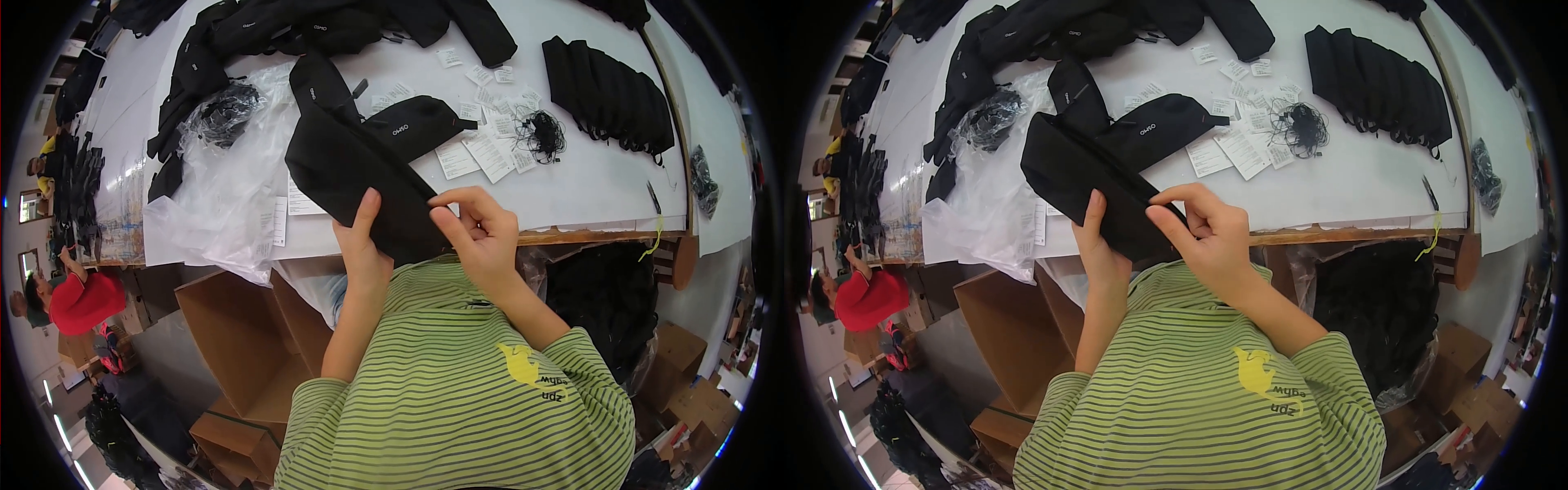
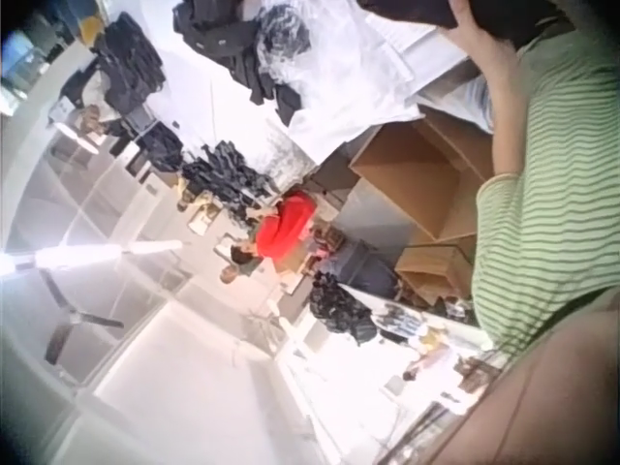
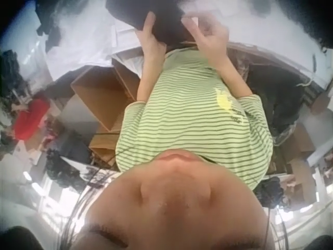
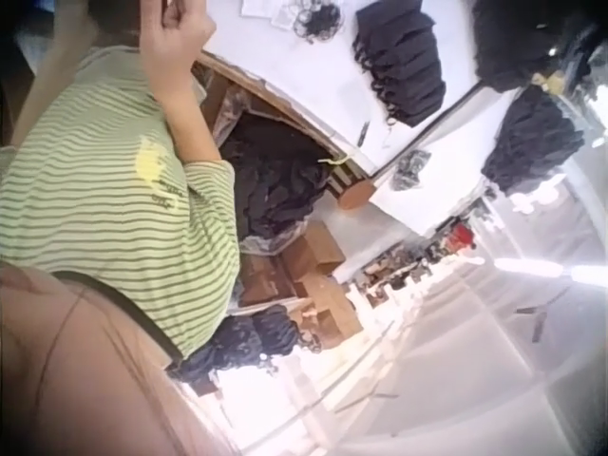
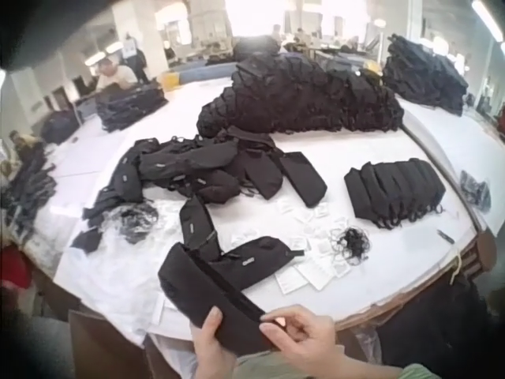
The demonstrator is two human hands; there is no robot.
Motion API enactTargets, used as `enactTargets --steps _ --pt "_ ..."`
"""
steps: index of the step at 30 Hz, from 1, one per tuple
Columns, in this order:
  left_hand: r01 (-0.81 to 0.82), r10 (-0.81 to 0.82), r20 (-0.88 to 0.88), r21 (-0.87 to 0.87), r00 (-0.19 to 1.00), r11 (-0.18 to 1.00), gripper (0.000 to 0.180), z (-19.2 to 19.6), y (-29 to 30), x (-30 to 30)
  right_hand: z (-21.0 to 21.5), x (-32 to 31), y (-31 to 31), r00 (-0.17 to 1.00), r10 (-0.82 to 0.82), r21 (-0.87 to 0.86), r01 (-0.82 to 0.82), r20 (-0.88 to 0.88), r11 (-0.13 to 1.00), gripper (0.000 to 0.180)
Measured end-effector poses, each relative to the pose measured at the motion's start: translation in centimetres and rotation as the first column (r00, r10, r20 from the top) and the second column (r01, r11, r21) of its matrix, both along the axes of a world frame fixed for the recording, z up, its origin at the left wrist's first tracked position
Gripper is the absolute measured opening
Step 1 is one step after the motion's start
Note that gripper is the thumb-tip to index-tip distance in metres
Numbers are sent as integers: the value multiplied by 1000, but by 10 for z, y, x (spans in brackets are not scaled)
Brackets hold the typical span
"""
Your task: The recorder is assembling and packing small black pouches with instructional inserts.
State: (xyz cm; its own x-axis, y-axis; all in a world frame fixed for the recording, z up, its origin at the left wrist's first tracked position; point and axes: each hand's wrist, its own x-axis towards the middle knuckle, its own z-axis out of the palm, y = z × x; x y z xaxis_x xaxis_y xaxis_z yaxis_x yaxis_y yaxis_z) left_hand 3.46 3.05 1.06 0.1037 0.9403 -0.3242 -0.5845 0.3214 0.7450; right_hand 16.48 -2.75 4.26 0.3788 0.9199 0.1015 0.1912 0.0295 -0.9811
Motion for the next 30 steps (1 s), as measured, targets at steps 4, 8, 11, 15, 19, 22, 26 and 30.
enactTargets --steps 4,8,11,15,19,22,26,30 --pt "-52 53 23 -15 998 999 48 1 1 -2 -14 2 -2 867 14 -51 -46 -498 998 20" --pt "175 -175 40 14 984 984 48 2 -4 -13 -7 18 20 923 208 78 -193 -324 978 27" --pt "341 -341 6 1 940 940 44 10 -9 -11 -3 19 26 878 49 87 -9 -477 996 26" --pt "476 -476 -87 -31 875 879 41 11 -12 -12 2 32 34 973 -85 200 129 -216 971 11" --pt "436 -444 -49 -124 895 892 40 19 -14 -6 2 36 32 982 -157 257 127 102 958 8" --pt "395 -403 -21 -150 915 906 38 19 -13 -5 11 32 25 985 -85 247 46 150 968 7" --pt "371 -366 63 -120 929 921 40 21 -10 -7 22 29 22 939 -41 269 -56 343 961 8" --pt "298 -271 162 -177 949 938 31 7 3 -13 20 11 13 936 196 182 -256 293 950 10"
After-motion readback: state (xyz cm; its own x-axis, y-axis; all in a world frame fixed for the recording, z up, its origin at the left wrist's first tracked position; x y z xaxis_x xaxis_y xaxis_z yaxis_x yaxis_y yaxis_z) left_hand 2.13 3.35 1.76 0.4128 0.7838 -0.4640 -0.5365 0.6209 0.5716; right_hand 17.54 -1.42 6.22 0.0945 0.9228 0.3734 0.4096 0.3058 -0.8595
